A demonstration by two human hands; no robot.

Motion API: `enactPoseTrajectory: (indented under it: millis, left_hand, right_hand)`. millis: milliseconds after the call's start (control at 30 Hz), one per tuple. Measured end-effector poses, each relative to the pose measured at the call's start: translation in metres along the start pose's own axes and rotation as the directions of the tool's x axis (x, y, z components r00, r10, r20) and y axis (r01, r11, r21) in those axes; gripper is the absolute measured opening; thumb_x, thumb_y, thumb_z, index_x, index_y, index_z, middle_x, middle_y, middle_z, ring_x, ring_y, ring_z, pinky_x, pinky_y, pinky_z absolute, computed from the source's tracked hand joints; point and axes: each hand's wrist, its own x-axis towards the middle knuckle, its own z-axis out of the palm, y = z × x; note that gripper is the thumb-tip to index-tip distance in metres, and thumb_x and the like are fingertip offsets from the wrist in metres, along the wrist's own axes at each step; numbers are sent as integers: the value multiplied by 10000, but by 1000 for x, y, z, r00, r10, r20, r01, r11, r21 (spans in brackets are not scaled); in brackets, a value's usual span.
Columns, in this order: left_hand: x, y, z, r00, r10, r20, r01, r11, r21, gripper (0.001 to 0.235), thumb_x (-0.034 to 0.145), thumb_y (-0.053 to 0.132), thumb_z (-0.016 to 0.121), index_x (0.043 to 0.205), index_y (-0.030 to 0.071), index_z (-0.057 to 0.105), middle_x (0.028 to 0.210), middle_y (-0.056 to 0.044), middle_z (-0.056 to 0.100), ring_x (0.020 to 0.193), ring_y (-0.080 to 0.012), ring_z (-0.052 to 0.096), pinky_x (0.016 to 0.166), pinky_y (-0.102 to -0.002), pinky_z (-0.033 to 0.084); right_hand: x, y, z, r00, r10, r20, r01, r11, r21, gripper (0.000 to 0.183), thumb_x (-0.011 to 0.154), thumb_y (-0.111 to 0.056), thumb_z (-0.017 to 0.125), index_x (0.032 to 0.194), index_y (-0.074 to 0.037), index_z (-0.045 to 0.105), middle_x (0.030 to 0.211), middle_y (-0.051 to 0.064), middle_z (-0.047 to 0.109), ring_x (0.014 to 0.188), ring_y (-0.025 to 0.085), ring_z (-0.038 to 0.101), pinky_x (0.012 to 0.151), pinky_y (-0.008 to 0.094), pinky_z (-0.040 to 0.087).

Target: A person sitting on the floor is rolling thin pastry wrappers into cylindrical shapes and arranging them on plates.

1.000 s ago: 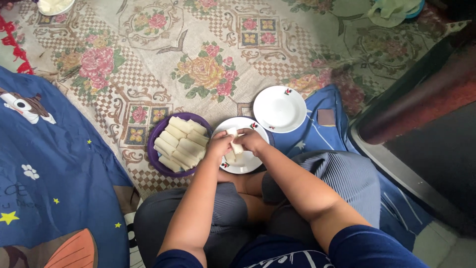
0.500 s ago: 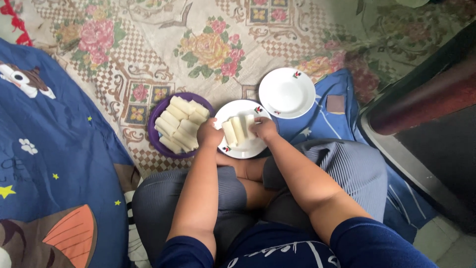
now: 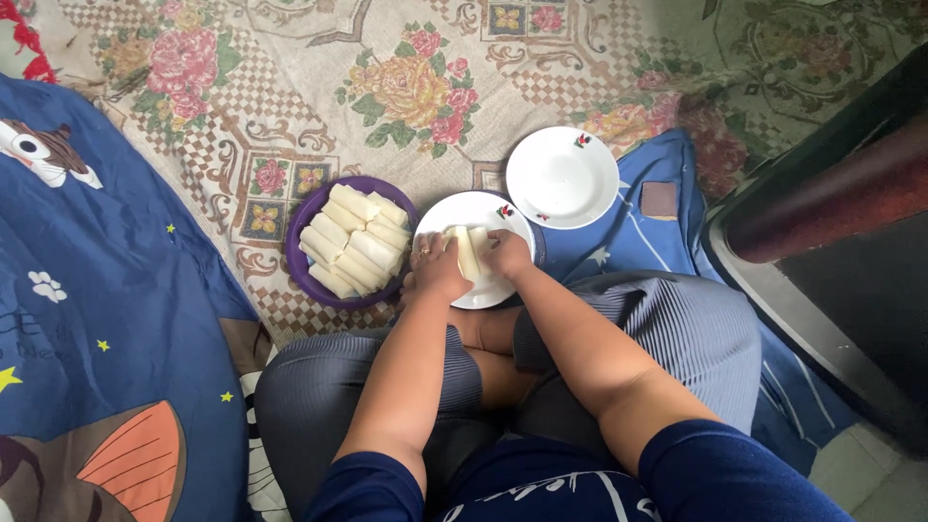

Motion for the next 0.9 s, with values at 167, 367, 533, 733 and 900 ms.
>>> enactPoseTrajectory:
  millis: [167,367,533,733,900]
  left_hand:
    - [11,-3,8,1000,-3,-1,3,1000,-22,930,801,500,750,1600,232,356,1704,-85,216,1583,-370,68,1253,-564,187]
    - [17,-7,10,1000,6,-1,-6,999,-32,892,813,503,745,1590,249,389,1687,-86,261,1575,-376,127,1233,-574,226]
    - [34,-21,14,999,-14,-33,9,988,-155,819,822,492,683,1570,287,422,1660,-66,330,1534,-364,288,1161,-555,381]
    - [82,-67,38,975,-169,-146,121,949,-291,585,874,381,666,1447,340,554,1397,-4,578,1277,-317,608,1008,-508,523]
    - [79,-70,38,972,-217,-92,168,913,-372,379,936,350,622,1307,286,656,1212,3,706,1204,-284,673,990,-467,536]
  right_hand:
    - [-17,-14,-4,1000,3,-6,-3,1000,-3,564,845,-109,738,1401,-85,648,1162,179,744,1168,352,700,984,464,576]
    - [-16,-13,-1,999,-8,-43,8,1000,6,523,849,-139,759,1363,-122,664,1116,151,753,1149,335,709,976,454,575]
    - [-20,-15,-2,999,-15,-37,14,1000,-18,468,887,-131,729,1351,-113,680,1132,172,750,1161,344,704,999,457,567]
    - [-25,-18,-6,996,-75,-56,71,995,-76,463,896,-132,726,1355,-99,674,1096,168,750,1118,339,721,961,461,582]
    - [-27,-25,-7,971,-164,-177,144,982,-120,358,911,-123,681,1267,-143,717,1084,128,730,1042,297,733,923,417,597]
